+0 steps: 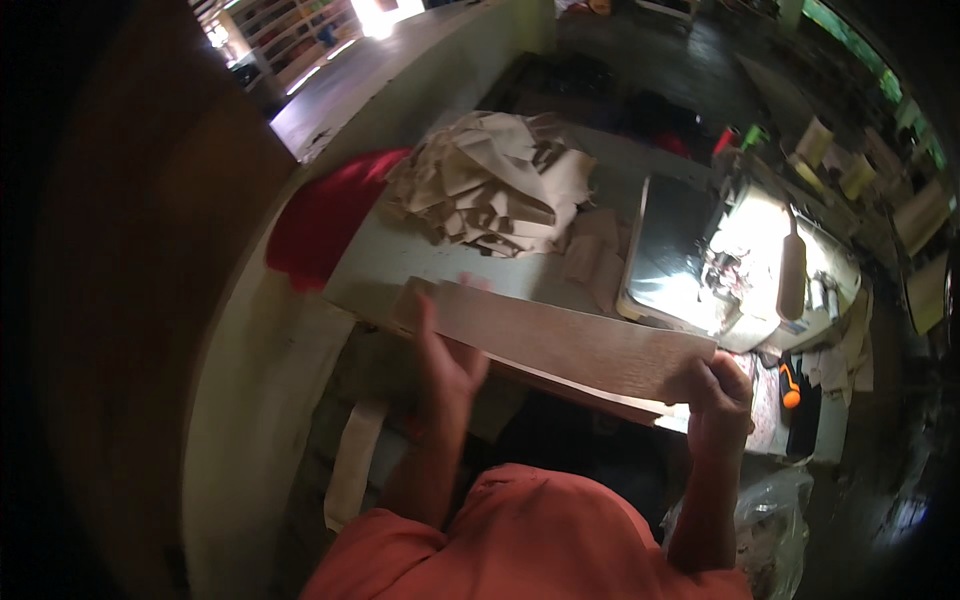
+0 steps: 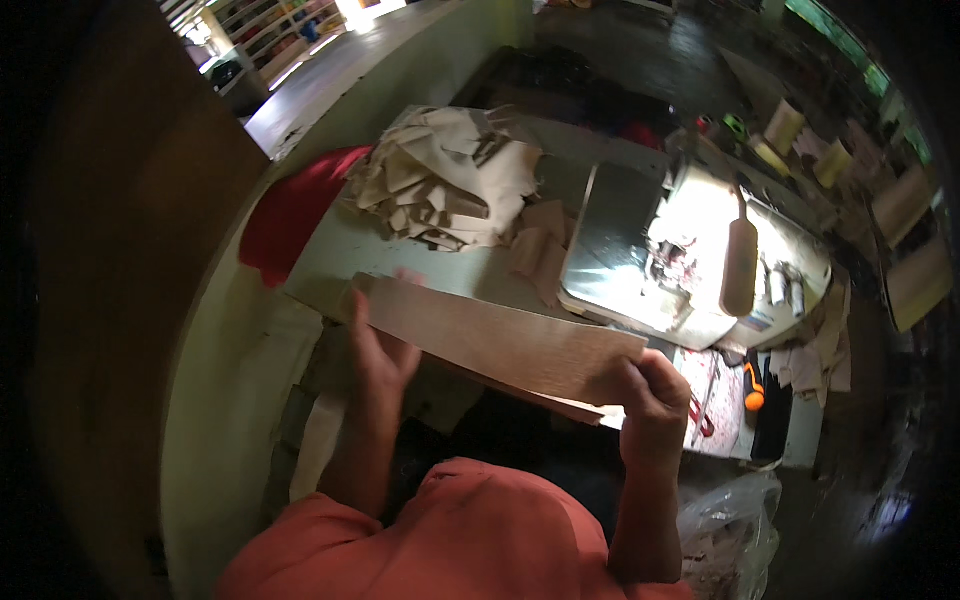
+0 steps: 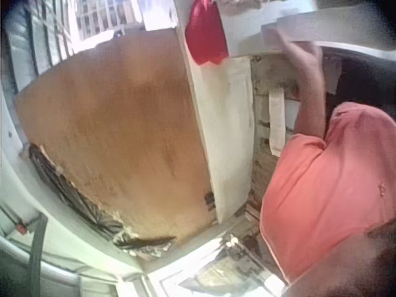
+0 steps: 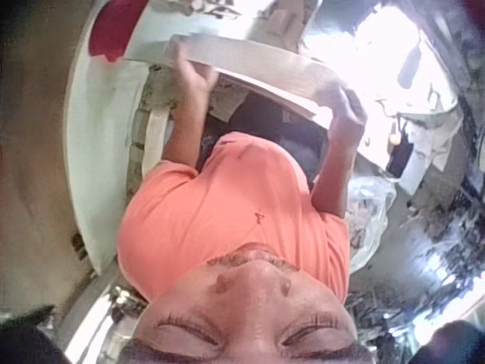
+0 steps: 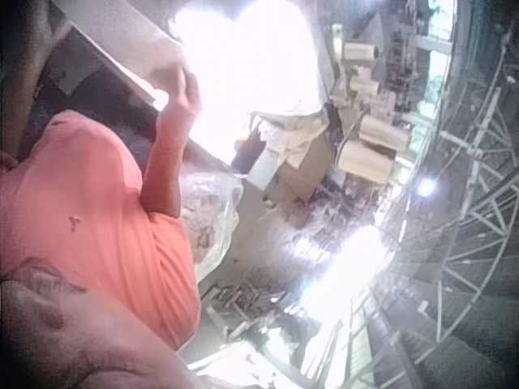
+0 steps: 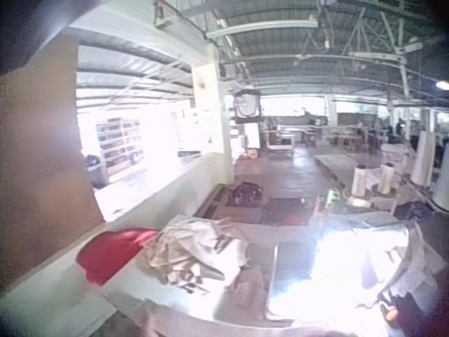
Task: The person repeatedly picks up small beige fabric pieces from a pile, folds them by hand, and places them on a sewing machine table. The process is continuous and repetitive throughout the clip.
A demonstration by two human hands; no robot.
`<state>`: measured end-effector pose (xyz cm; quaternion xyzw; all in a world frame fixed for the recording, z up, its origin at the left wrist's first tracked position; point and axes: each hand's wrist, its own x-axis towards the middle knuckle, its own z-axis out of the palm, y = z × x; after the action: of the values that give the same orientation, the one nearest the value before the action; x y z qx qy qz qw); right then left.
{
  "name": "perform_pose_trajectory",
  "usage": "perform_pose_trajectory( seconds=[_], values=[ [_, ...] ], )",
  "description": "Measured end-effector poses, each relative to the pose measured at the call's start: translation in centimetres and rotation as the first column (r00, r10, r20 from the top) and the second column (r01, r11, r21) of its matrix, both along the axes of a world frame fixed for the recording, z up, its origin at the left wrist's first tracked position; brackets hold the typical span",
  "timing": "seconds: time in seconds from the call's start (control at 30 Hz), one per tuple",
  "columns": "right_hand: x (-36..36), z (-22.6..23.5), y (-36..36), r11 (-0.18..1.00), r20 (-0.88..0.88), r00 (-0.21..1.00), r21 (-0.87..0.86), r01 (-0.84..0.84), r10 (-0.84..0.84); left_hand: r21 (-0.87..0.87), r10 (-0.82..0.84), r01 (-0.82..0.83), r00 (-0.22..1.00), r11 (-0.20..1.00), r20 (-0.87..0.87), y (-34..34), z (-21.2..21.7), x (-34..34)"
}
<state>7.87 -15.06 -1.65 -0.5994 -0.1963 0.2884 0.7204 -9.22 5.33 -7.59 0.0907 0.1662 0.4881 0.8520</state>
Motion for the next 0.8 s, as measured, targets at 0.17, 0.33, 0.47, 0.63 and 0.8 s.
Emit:
perform_pose_trajectory(
  seconds=[0.17,0.33,0.47,0.63,0.8],
  values=[
    [0.5,-2.5,0.5,0.996,-0.238,0.968,-0.03,-0.09,0.08,0.453,0.351,-0.187,0.883,0.872,-0.311,3.4,3.3,-1.2],
    [-1.2,-1.8,3.3,0.98,-0.373,0.909,0.126,-0.152,0.189,0.708,0.707,0.681,0.592,-0.184,-0.386,-5.5,3.3,5.4],
    [-0.2,-1.8,0.9,0.977,-0.38,0.9,0.097,-0.192,0.215,0.571,0.675,0.773,0.579,-0.276,-0.458,-9.1,3.9,7.4],
    [-0.6,-1.1,0.0,0.973,-0.233,0.945,0.062,-0.222,0.23,0.613,0.197,0.786,0.615,-0.081,-0.763,-6.5,5.3,8.3],
    [-0.5,-1.1,-0.3,0.953,-0.11,0.948,0.095,-0.289,0.299,0.422,-0.282,0.904,0.423,0.068,-0.861,-4.7,6.5,9.7]
  ],
)
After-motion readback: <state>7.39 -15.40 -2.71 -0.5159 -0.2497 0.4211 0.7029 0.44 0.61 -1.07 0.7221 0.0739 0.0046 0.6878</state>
